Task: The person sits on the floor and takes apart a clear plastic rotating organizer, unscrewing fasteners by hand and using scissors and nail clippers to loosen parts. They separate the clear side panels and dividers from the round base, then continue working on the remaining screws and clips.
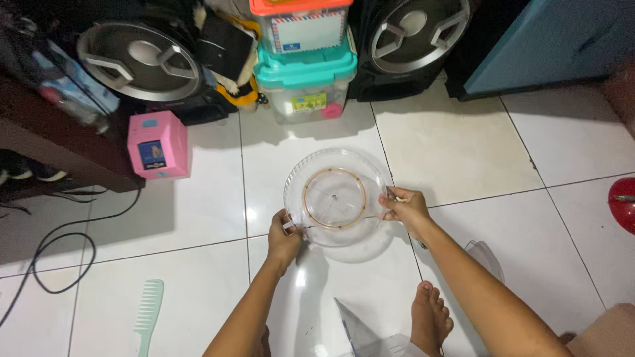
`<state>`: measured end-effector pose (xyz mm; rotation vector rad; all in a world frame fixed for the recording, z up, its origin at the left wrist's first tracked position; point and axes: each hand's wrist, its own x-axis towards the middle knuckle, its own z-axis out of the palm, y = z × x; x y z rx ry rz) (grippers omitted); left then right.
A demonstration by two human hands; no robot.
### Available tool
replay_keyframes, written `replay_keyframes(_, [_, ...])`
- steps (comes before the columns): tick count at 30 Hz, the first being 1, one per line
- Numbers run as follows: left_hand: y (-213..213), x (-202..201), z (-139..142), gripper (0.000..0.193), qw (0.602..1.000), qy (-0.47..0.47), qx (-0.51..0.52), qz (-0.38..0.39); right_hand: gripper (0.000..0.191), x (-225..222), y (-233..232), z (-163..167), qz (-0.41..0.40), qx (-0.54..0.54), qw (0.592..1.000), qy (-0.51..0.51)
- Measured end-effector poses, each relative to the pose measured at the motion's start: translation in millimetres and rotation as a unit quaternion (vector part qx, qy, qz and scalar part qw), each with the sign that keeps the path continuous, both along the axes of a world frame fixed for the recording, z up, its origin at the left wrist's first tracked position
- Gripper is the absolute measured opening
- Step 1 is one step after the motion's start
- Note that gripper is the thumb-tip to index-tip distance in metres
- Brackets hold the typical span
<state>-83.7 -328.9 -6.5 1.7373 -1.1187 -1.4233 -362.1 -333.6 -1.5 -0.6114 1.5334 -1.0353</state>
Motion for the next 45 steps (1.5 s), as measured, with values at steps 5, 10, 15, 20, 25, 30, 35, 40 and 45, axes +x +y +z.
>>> replay_keyframes(5, [-10,-8,-25,0.063,1.0,0.005,0.01,0.001,0.03,2,-3,-29,-0.009,0.015,1.0,0.005])
replay_keyframes(10, [-15,-10,-41,0.066,0.998,0.023,0.048,0.017,0.029,3,-2,-50,-0.007,0.02,1.0,0.009])
replay_keyframes(15, [-12,-9,-61,0.066,0.998,-0.057,0.004,0.004,0.03,8,1,-61,0.003,0.0,1.0,0.003])
replay_keyframes(20, [-9,-7,-69,0.065,0.994,-0.1,-0.035,-0.005,0.039,12,3,-59,-0.017,0.057,0.998,0.024])
replay_keyframes(25, [-7,-11,-63,0.066,0.99,-0.131,-0.043,0.0,0.041,16,5,-60,-0.016,0.021,0.999,0.033])
replay_keyframes(30, [-9,-12,-63,0.068,0.994,-0.097,-0.049,0.01,0.039,21,5,-61,-0.009,0.007,0.996,0.09])
replay_keyframes(35, [-5,-11,-65,0.067,0.995,-0.097,-0.025,-0.004,0.039,20,12,-50,-0.009,0.022,0.992,0.121])
replay_keyframes(40, [9,8,-46,0.07,0.979,-0.168,0.031,-0.113,0.029,6,27,-32,-0.054,0.068,0.987,0.135])
replay_keyframes(45, [56,45,17,0.065,0.952,-0.135,0.084,-0.26,0.021,-12,48,1,-0.132,0.025,0.991,-0.029])
